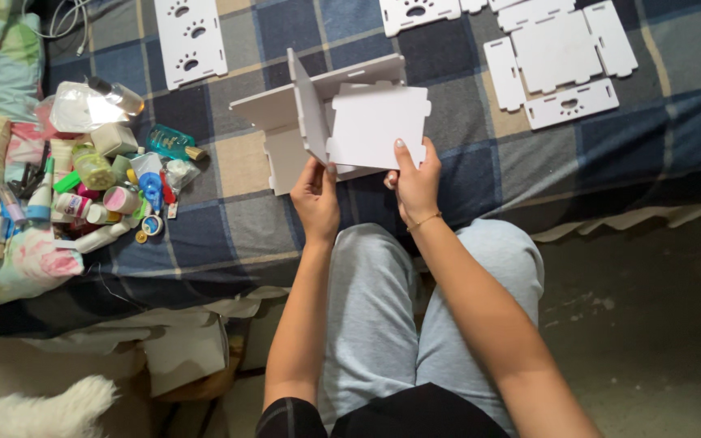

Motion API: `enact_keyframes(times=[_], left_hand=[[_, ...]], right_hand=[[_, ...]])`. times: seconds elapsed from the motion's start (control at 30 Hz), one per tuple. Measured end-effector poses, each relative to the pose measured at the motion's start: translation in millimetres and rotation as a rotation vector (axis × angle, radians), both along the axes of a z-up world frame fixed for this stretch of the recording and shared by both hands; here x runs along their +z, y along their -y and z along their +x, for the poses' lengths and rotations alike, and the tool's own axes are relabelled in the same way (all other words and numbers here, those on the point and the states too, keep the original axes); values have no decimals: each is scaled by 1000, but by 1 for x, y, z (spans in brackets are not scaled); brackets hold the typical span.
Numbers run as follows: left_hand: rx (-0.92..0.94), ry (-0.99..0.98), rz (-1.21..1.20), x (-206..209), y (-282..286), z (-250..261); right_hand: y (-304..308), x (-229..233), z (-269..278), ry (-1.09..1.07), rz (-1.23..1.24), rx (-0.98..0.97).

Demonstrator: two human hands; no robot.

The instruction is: The person assembles a white flat-pack furniture unit by hand, snapping together pre-cut panels with interlocking tabs and slots. They build a small box-like structure with internal dividers, then add a top panel to complete the unit.

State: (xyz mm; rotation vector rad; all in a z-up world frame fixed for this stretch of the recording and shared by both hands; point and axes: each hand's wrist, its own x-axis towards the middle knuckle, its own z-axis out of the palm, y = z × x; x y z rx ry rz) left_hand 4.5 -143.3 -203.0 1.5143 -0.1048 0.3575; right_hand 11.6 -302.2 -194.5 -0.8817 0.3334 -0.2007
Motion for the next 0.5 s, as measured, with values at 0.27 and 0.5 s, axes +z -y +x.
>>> enact_keyframes(times=[0.27, 0.5], left_hand=[[68, -32, 27, -18, -1, 5], [31, -17, 39, -7, 3, 1]], right_hand=[[3, 1, 2, 44, -91, 14], [9, 1, 3, 47, -167, 46]])
